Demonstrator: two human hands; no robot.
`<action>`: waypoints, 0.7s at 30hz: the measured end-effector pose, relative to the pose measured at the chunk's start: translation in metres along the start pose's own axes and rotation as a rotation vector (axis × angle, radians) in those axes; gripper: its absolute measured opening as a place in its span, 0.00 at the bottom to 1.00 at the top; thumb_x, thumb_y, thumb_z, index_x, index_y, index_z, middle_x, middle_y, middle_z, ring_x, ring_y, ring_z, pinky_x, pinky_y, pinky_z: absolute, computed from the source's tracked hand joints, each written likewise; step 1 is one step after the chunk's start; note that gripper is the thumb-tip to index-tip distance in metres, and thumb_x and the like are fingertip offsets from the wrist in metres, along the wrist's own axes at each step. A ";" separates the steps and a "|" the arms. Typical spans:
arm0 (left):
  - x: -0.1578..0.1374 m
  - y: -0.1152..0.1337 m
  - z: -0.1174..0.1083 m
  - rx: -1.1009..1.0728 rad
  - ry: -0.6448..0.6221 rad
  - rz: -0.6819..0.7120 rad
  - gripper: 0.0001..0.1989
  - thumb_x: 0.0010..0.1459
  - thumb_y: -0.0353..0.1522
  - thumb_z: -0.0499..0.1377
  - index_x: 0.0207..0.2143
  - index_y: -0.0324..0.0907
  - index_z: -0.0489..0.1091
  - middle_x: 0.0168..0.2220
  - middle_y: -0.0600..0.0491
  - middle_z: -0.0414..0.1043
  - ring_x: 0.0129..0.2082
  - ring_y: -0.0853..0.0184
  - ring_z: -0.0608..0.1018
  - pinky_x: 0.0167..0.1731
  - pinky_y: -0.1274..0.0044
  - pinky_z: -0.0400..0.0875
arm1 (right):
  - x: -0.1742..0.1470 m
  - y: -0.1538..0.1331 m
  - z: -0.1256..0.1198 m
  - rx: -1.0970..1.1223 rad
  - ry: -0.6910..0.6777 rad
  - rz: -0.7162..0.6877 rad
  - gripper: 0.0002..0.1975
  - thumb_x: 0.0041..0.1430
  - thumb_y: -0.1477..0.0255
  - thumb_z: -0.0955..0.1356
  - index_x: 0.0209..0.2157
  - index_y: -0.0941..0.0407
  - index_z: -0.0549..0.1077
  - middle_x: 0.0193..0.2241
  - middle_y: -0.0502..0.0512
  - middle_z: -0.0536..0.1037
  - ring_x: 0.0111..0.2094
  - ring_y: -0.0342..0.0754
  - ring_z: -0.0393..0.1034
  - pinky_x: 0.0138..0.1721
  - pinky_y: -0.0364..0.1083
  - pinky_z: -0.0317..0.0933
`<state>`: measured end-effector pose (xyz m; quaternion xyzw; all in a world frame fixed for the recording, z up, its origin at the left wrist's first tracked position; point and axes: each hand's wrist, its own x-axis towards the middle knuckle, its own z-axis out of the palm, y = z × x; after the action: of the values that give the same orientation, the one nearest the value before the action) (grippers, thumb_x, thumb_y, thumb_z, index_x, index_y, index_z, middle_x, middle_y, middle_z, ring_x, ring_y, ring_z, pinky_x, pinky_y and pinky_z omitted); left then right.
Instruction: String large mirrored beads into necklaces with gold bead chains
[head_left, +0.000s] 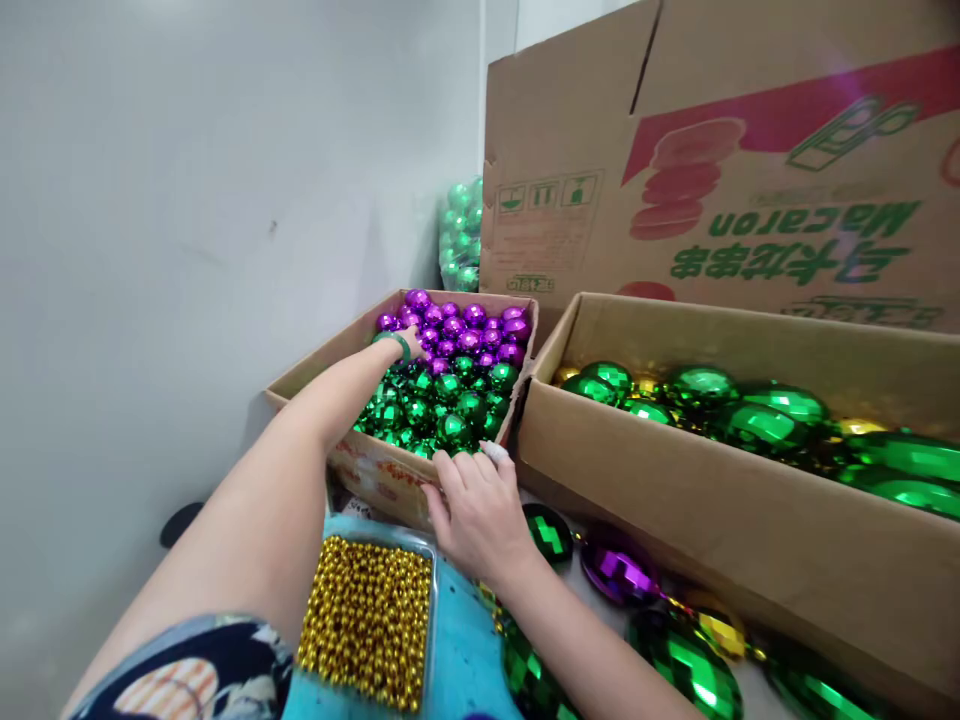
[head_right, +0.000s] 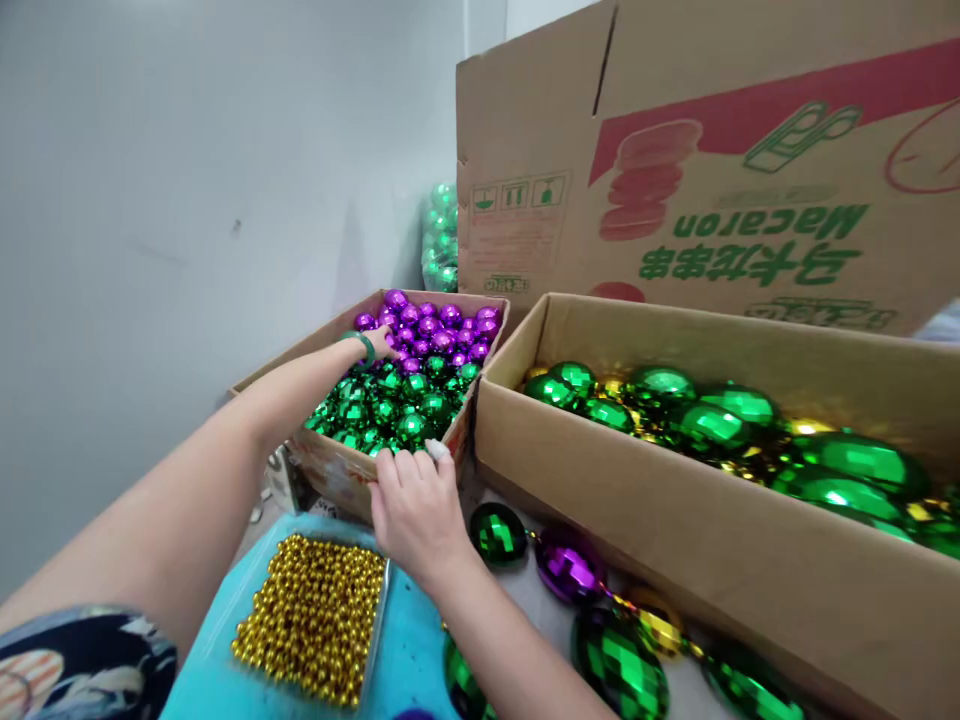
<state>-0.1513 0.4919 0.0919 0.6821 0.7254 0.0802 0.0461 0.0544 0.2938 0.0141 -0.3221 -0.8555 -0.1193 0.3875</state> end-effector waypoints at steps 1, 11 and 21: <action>-0.007 0.004 -0.013 -0.016 -0.007 -0.003 0.39 0.44 0.44 0.63 0.56 0.36 0.57 0.52 0.44 0.67 0.49 0.59 0.71 0.50 0.70 0.64 | 0.000 0.000 -0.001 -0.005 -0.020 -0.002 0.11 0.59 0.69 0.63 0.39 0.59 0.72 0.26 0.54 0.70 0.32 0.49 0.60 0.50 0.53 0.49; -0.304 0.047 -0.042 -0.479 -0.157 0.469 0.29 0.51 0.41 0.61 0.55 0.45 0.60 0.51 0.49 0.67 0.49 0.60 0.71 0.50 0.68 0.65 | 0.002 -0.012 -0.013 0.126 -0.298 0.099 0.18 0.57 0.68 0.62 0.49 0.60 0.66 0.40 0.60 0.71 0.45 0.57 0.61 0.55 0.59 0.45; -0.505 0.061 0.118 -0.190 -0.060 0.599 0.24 0.59 0.40 0.53 0.58 0.49 0.60 0.52 0.43 0.65 0.47 0.57 0.72 0.44 0.66 0.71 | -0.050 0.018 -0.135 0.187 -0.325 0.260 0.13 0.61 0.71 0.61 0.45 0.57 0.69 0.45 0.60 0.70 0.49 0.56 0.64 0.50 0.58 0.57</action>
<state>-0.0378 -0.0018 -0.0342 0.8603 0.4795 0.1374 0.1055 0.1700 0.2235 0.0674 -0.4075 -0.8652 0.0650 0.2849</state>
